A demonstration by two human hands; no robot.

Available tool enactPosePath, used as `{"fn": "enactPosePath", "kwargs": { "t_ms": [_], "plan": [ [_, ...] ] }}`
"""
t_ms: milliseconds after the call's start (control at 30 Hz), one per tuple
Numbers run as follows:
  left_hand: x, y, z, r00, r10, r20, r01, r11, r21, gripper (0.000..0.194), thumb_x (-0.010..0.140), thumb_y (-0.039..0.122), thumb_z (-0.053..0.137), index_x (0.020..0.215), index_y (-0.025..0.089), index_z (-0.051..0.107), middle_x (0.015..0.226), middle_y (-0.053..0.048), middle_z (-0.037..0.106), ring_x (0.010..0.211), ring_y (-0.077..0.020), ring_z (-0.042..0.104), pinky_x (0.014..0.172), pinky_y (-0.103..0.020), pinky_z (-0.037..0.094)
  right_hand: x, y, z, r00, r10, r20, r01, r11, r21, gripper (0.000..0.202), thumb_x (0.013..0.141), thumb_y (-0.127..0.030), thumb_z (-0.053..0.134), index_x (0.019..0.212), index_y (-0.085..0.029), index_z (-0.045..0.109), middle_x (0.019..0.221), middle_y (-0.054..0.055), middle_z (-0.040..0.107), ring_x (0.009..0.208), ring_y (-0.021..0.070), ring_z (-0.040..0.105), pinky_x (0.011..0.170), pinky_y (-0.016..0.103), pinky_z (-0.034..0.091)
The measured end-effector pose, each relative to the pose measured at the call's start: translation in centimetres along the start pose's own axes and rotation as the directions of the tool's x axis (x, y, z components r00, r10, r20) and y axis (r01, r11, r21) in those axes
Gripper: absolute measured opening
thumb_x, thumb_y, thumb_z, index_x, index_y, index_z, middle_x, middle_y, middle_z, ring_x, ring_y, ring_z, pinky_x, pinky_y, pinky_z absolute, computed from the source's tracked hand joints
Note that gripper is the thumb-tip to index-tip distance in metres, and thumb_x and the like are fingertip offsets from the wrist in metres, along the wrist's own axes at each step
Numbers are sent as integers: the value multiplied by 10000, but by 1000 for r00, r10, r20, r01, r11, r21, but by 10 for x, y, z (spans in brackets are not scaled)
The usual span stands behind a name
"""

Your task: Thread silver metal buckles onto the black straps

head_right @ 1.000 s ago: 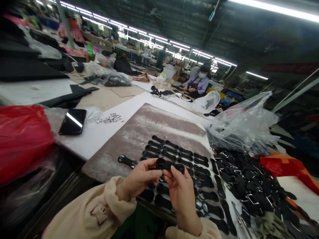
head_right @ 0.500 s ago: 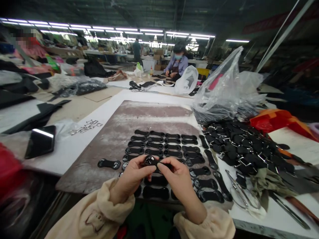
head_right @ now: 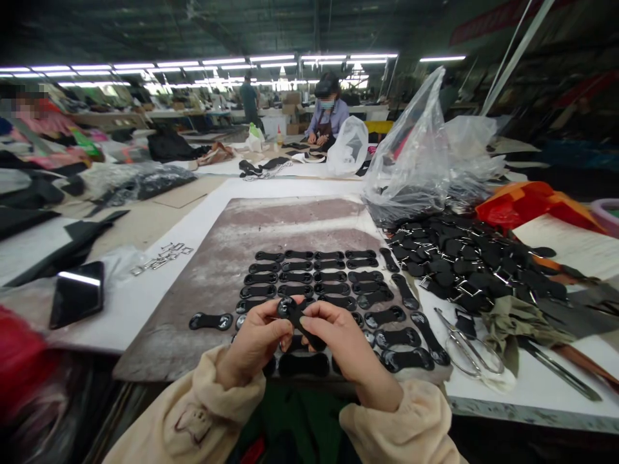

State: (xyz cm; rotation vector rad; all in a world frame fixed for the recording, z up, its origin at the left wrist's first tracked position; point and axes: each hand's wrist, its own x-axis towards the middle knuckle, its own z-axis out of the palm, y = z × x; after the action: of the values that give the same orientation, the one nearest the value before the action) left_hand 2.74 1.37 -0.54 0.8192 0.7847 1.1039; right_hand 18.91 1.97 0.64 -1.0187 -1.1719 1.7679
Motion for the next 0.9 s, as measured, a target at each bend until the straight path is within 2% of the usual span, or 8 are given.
{"fn": "enactPosePath", "kwargs": {
  "t_ms": [200, 433, 500, 600, 633, 700, 800, 900],
  "plan": [
    [-2, -4, 2, 1000, -15, -24, 16, 999, 41, 324, 619, 198, 786, 928, 161, 696, 593, 30, 592, 418, -46, 459, 410, -163, 363, 0, -3, -3, 999, 19, -27, -21, 997, -79, 91, 741, -224, 632, 687, -173, 579, 565, -45, 535, 517, 98, 480, 494, 194, 350],
    [-2, -8, 7, 994, -14, -106, 24, 996, 89, 224, 655, 281, 767, 805, 137, 683, 487, 47, 505, 403, -49, 402, 399, -172, 300, -1, 0, -1, 996, -82, -26, 71, 957, -281, 99, 776, -249, 609, 703, -182, 617, 611, -30, 561, 575, 134, 520, 551, 230, 416],
    [-1, -8, 7, 993, -12, -114, 21, 996, 82, 208, 675, 284, 753, 806, 139, 682, 483, 51, 487, 408, -45, 385, 400, -171, 285, -3, -1, 1, 988, -151, -33, 126, 911, -393, 103, 810, -266, 589, 794, -191, 658, 659, -13, 604, 617, 152, 558, 580, 243, 439],
    [0, -8, 6, 991, 5, -133, 6, 997, 82, 188, 693, 278, 740, 815, 144, 689, 507, 50, 488, 423, -39, 369, 407, -171, 273, -5, -3, 3, 952, -306, 12, 254, 769, -587, 244, 805, -274, 637, 1043, -236, 676, 893, 24, 679, 815, 201, 609, 740, 294, 467],
    [1, -8, 6, 991, 7, -137, 5, 996, 88, 186, 694, 276, 739, 816, 144, 692, 520, 47, 497, 429, -39, 370, 412, -172, 274, -6, -4, 3, 939, -343, 36, 286, 717, -635, 272, 799, -274, 653, 1070, -255, 676, 925, 25, 683, 846, 210, 610, 775, 308, 462],
    [1, -8, 5, 990, 4, -142, 11, 995, 102, 186, 693, 276, 740, 817, 144, 698, 529, 43, 507, 434, -39, 372, 416, -174, 275, -6, -2, 4, 923, -380, 59, 313, 652, -691, 237, 808, -277, 653, 1040, -280, 701, 863, 18, 689, 805, 206, 615, 765, 312, 461],
    [2, -8, 5, 988, 7, -155, 9, 994, 109, 196, 695, 286, 740, 820, 139, 701, 520, 45, 494, 431, -39, 367, 411, -173, 275, -3, 2, 5, 926, -378, 29, 301, 688, -660, 228, 830, -271, 627, 1043, -289, 706, 801, 9, 680, 759, 190, 612, 730, 298, 459],
    [2, -8, 5, 984, 8, -181, 9, 996, 93, 264, 687, 301, 748, 884, 131, 701, 534, 43, 493, 436, -37, 363, 402, -166, 275, 1, 9, 5, 951, -306, -47, 238, 820, -520, 207, 808, -285, 644, 997, -265, 725, 800, 7, 669, 773, 189, 597, 725, 293, 453]
  ]
}}
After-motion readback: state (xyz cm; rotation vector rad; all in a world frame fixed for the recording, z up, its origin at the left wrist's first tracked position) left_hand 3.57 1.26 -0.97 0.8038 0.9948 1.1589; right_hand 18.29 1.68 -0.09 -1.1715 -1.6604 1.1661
